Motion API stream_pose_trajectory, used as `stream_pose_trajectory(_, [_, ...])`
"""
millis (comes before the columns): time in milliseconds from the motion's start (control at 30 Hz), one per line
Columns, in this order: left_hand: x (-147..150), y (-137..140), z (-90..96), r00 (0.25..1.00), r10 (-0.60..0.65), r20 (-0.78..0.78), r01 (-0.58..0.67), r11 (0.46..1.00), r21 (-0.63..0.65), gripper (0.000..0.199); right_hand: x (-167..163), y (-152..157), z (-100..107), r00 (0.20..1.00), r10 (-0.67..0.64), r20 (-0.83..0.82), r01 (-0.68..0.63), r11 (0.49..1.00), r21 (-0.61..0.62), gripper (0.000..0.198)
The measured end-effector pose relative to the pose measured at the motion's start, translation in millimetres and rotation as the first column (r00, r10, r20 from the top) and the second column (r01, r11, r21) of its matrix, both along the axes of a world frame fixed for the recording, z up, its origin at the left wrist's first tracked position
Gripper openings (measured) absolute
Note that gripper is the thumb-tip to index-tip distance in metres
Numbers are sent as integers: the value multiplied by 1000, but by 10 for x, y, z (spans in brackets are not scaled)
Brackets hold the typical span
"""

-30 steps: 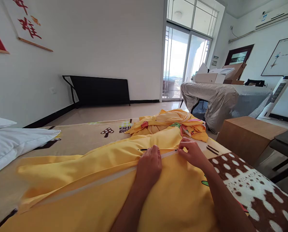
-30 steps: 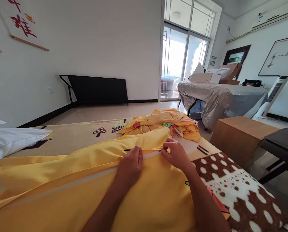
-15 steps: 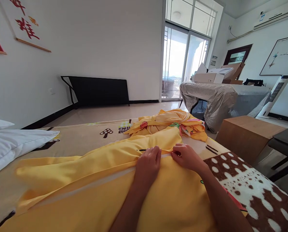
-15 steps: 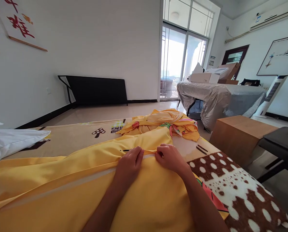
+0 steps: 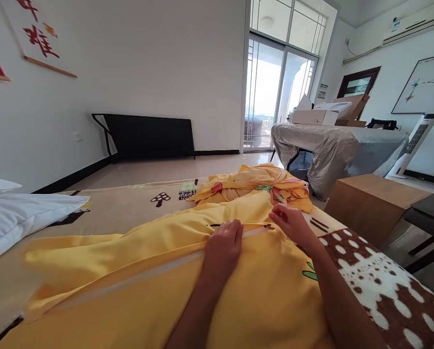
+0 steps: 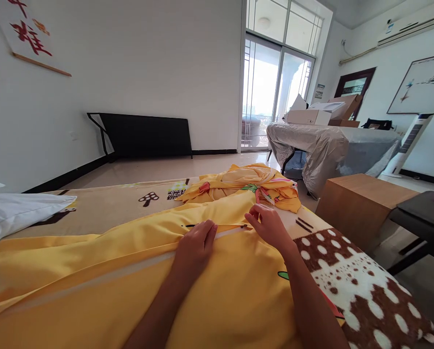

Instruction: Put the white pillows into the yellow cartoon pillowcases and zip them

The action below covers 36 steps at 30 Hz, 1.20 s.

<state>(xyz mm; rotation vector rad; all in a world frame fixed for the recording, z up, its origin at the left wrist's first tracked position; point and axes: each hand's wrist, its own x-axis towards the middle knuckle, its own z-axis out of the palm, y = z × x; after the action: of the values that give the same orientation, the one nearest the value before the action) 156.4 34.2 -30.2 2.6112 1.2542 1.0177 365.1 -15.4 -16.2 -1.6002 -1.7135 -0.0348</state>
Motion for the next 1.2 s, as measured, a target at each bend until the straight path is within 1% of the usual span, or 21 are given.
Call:
stream_pose_trajectory(33, [0,0,-3,1000,0,1,0,1000,1,27,-21,-3,7,1000,-3,-17,3,999,37,23])
stream_pose_trajectory(100, [0,-2,-4,1000,-1,2,1,1000,-1,27,-100,-7,11,999,39,-10,-39,996,80,20])
stream_pose_trajectory(167, [0,-3,-5,1000,-2,0,2,1000,-2,26,-205,-1,-6,994,100,34,-102,992,76,17])
stream_pose_trajectory(233, [0,0,-7,1000,-2,-5,2,1000,-2,26,-297,20,-41,990,117,80,-122,991,53,17])
stream_pose_trajectory(333, [2,4,-11,1000,3,-20,-3,1000,-3,26,-351,62,-90,991,65,117,-70,997,37,14])
stream_pose_trajectory(433, [2,2,-9,1000,5,-28,-5,1000,2,26,-310,75,-93,992,4,129,-7,1000,22,11])
stream_pose_trajectory(533, [2,2,-6,1000,4,-30,-4,1000,-7,27,-255,52,-61,993,5,117,-1,999,-40,11])
stream_pose_trajectory(667, [7,16,-17,1000,-4,-30,3,1000,-17,26,-215,26,-38,995,4,102,11,990,-139,16])
stream_pose_trajectory(800, [12,27,-33,1000,-2,-27,2,1000,-16,26,-139,17,-26,996,-29,81,44,981,-190,22])
stream_pose_trajectory(900, [14,22,-25,1000,3,-29,-3,1000,-20,26,-60,-24,21,999,-25,31,31,976,-216,25])
stream_pose_trajectory(967, [13,17,-14,1000,5,-31,-6,1000,-22,25,-27,-69,65,1000,-18,23,24,967,-255,28])
stream_pose_trajectory(1100, [10,16,-3,1000,1,-27,-2,1000,-26,25,-67,-134,130,999,-5,40,19,936,-350,29])
stream_pose_trajectory(1200, [9,22,-11,1000,-2,-22,1,1000,-29,25,-165,-136,136,996,-31,83,60,926,-372,26])
